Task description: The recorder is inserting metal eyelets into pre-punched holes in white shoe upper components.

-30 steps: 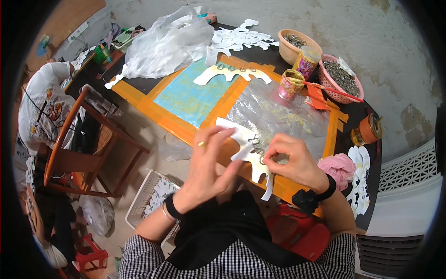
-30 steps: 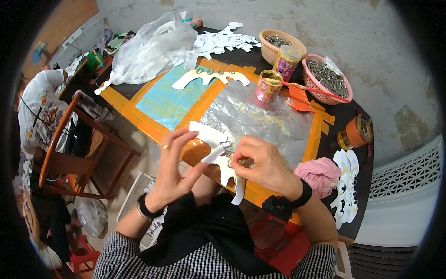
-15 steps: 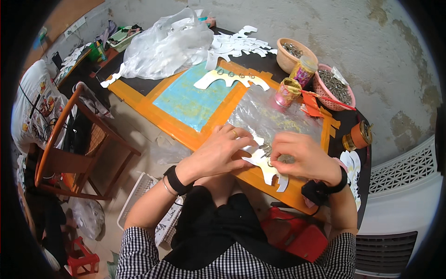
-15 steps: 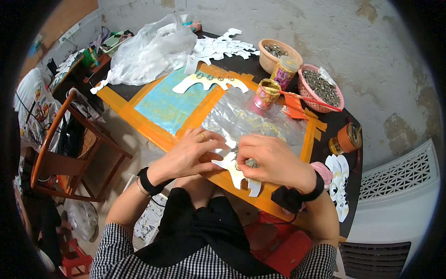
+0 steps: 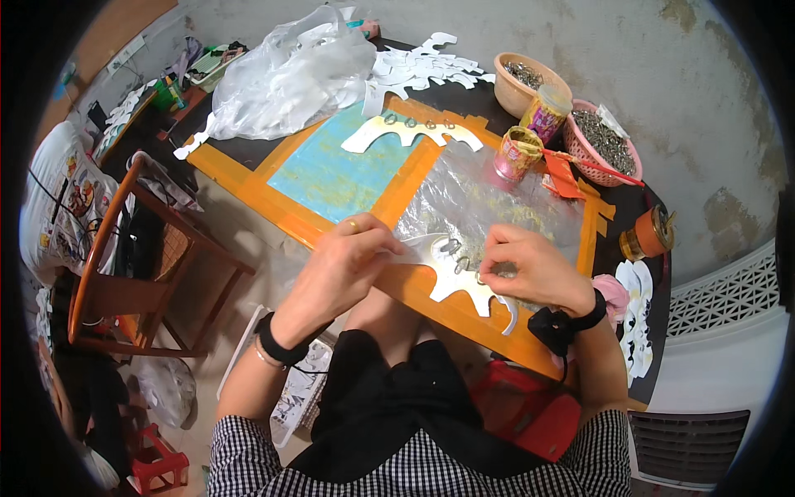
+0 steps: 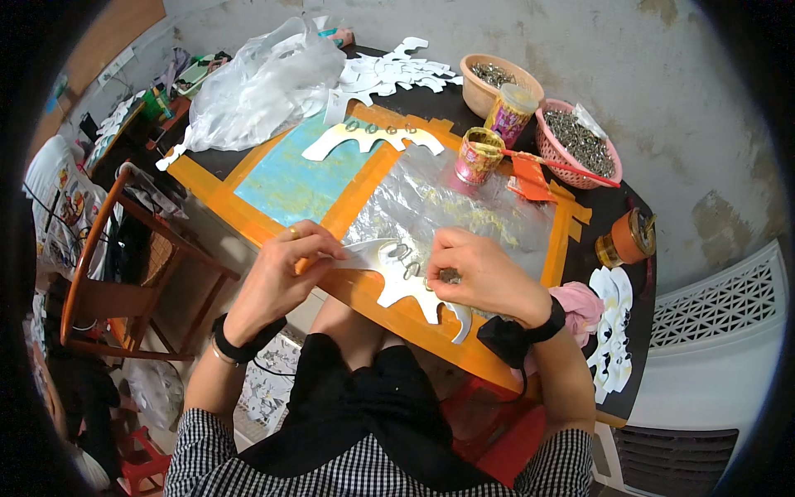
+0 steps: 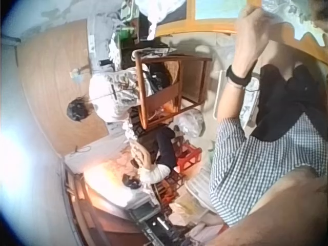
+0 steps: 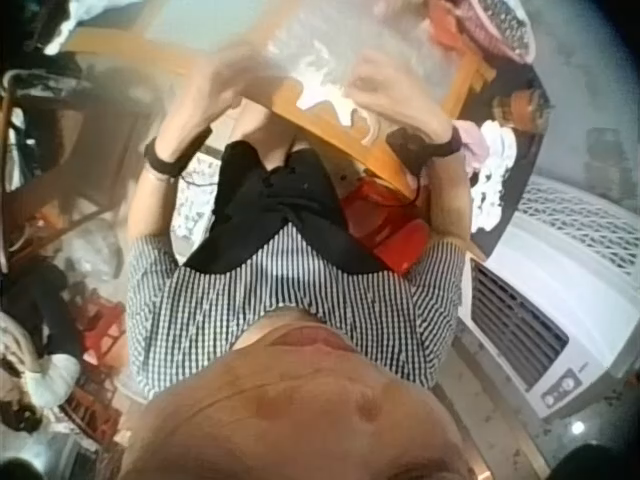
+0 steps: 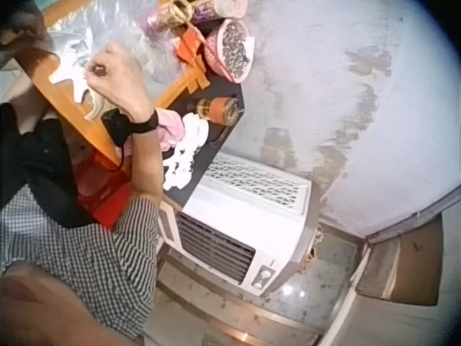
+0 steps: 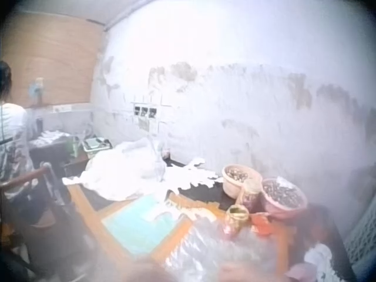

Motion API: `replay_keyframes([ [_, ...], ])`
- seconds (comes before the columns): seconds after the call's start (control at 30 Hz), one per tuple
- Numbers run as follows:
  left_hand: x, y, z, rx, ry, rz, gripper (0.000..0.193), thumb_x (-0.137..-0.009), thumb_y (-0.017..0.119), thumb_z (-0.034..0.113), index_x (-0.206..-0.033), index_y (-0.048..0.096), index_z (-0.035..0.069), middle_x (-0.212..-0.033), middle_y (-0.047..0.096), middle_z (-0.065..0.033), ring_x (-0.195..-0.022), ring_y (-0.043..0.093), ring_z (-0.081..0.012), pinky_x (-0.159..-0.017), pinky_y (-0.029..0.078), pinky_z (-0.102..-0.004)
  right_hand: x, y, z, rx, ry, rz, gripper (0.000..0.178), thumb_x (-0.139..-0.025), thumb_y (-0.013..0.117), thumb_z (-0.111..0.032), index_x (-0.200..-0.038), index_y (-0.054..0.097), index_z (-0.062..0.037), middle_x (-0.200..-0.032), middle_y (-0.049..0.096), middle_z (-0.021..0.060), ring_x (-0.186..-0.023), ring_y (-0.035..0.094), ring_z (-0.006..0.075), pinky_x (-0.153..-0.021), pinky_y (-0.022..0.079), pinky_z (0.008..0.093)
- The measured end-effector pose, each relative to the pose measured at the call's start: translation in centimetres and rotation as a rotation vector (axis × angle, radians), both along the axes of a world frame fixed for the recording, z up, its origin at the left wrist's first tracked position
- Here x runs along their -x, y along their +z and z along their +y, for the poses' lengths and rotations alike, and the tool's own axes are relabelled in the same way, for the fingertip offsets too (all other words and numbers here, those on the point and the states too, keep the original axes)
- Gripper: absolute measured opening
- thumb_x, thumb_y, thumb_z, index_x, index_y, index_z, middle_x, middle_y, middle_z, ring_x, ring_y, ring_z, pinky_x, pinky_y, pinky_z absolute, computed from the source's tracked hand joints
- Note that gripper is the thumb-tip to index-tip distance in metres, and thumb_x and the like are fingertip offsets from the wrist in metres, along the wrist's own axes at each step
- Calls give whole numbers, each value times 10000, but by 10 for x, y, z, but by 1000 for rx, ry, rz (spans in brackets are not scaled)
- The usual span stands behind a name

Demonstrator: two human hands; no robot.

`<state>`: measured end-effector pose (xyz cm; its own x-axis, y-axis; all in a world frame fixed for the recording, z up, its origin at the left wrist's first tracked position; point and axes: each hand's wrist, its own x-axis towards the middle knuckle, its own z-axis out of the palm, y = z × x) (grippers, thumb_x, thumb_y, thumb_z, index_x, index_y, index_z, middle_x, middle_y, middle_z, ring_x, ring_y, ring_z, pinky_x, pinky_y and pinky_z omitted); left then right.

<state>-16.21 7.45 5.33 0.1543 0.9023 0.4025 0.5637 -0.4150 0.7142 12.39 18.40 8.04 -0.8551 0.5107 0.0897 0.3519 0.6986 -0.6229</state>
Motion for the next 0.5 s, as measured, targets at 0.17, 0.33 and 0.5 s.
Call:
replay_keyframes([
  [0.17,7,11,-20,229,154,-34,277,-752,656,-46,-1016,692,29,-1136,635,-82,-934,631,-209,-810,483,-329,7,-20,3,-61,42,79,80,-796,727,-89,-818,678,-30,-863,565,86,-837,609,265,-727,494,375],
  [0.33,-13,14,-13,-85,108,153,470,-759,682,12,-1222,630,69,-1354,574,-160,-1283,515,-377,-1068,437,-455,12,-28,4,-67,49,91,87,-768,745,-87,-794,676,-41,-884,566,77,-900,589,275,-770,485,381],
  [0.5,-63,-22,24,-23,-113,48,607,-784,745,47,-1352,531,68,-1262,639,-139,-1231,541,-362,-1050,419,-463,11,-31,2,-127,38,115,86,-737,756,-75,-757,677,-44,-884,551,76,-931,560,286,-807,470,389],
])
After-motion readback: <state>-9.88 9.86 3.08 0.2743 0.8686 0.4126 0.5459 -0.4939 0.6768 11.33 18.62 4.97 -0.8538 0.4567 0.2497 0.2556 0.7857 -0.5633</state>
